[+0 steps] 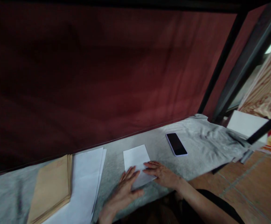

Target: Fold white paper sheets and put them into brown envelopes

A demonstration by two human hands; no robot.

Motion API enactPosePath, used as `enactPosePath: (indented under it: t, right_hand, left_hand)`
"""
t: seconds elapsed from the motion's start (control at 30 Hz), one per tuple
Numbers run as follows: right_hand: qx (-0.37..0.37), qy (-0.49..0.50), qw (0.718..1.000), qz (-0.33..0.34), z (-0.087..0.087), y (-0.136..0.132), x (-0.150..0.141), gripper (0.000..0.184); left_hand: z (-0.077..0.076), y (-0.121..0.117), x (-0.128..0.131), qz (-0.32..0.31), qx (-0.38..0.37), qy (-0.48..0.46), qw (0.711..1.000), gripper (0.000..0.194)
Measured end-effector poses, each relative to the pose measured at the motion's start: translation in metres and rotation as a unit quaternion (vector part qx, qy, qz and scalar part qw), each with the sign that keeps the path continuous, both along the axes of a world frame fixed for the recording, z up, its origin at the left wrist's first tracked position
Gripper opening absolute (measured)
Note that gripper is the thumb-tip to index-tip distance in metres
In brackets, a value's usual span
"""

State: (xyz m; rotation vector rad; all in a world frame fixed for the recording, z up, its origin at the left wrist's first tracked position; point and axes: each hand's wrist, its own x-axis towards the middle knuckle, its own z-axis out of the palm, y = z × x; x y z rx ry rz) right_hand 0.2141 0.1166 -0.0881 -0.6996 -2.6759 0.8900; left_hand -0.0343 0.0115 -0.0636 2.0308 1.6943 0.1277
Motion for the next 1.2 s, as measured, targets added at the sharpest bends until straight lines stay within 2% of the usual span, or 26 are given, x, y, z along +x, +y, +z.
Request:
enactPosePath:
  t: [0.1, 0.23, 0.33, 0.43, 0.53, 0.63, 0.73, 0.83, 0.9, 0.93, 0.97, 1.03, 1.07, 1.2]
  right_hand:
    - [-0.002, 0.009, 1.000, 0.004, 0.000, 0.002, 0.000, 0.058]
    - [-0.016, 0.019, 1.000, -0.002, -0.001, 0.008, 0.002, 0.051]
    - [-0.048, 0.018, 0.999, -0.005, -0.003, 0.013, 0.005, 0.047]
    - [-0.072, 0.014, 0.997, -0.006, -0.005, 0.015, 0.006, 0.046]
    - [-0.077, 0.017, 0.997, 0.003, -0.004, 0.013, 0.009, 0.054]
    - [-0.110, 0.010, 0.993, 0.029, 0.006, 0.015, 0.018, 0.063]
    - [-0.198, 0.007, 0.979, 0.045, 0.024, 0.021, 0.027, 0.059]
    - [-0.232, 0.045, 0.972, 0.000, 0.037, 0.027, 0.023, 0.049]
    - [-0.189, 0.059, 0.979, -0.046, 0.036, 0.026, 0.010, 0.046]
    - [-0.142, 0.047, 0.987, -0.062, 0.032, 0.025, 0.001, 0.047]
    - [-0.081, 0.029, 0.994, -0.065, 0.027, 0.023, -0.009, 0.047]
    - [-0.043, 0.016, 0.998, -0.052, 0.016, 0.016, -0.027, 0.047]
    - [0.008, -0.008, 0.999, -0.042, 0.011, 0.013, -0.035, 0.047]
    - [0.126, -0.065, 0.988, -0.057, -0.004, 0.009, -0.054, 0.051]
  left_hand:
    - [0.000, -0.013, -0.008, -0.020, 0.003, -0.032, 0.999, 0.080]
    - [-0.004, -0.012, -0.019, -0.010, 0.074, -0.072, 0.995, 0.055]
    - [-0.006, -0.010, -0.022, -0.012, 0.101, -0.078, 0.992, 0.047]
    - [-0.005, -0.010, -0.019, -0.019, 0.105, -0.063, 0.992, 0.044]
    - [-0.001, -0.012, -0.014, -0.034, 0.108, -0.031, 0.993, 0.052]
    - [0.003, -0.016, -0.008, -0.041, 0.109, 0.020, 0.993, 0.064]
    - [0.007, -0.019, -0.004, -0.043, 0.107, 0.045, 0.992, 0.065]
    - [0.009, -0.019, -0.003, -0.047, 0.105, 0.050, 0.992, 0.066]
    - [0.009, -0.019, -0.002, -0.046, 0.101, 0.053, 0.992, 0.065]
    - [0.010, -0.019, -0.002, -0.044, 0.100, 0.054, 0.993, 0.064]
    - [0.010, -0.018, -0.002, -0.041, 0.098, 0.054, 0.993, 0.063]
    - [0.009, -0.017, -0.001, -0.035, 0.098, 0.050, 0.993, 0.063]
    - [0.009, -0.017, -0.001, -0.031, 0.098, 0.047, 0.994, 0.063]
    - [0.009, -0.016, -0.001, -0.024, 0.083, 0.036, 0.996, 0.065]
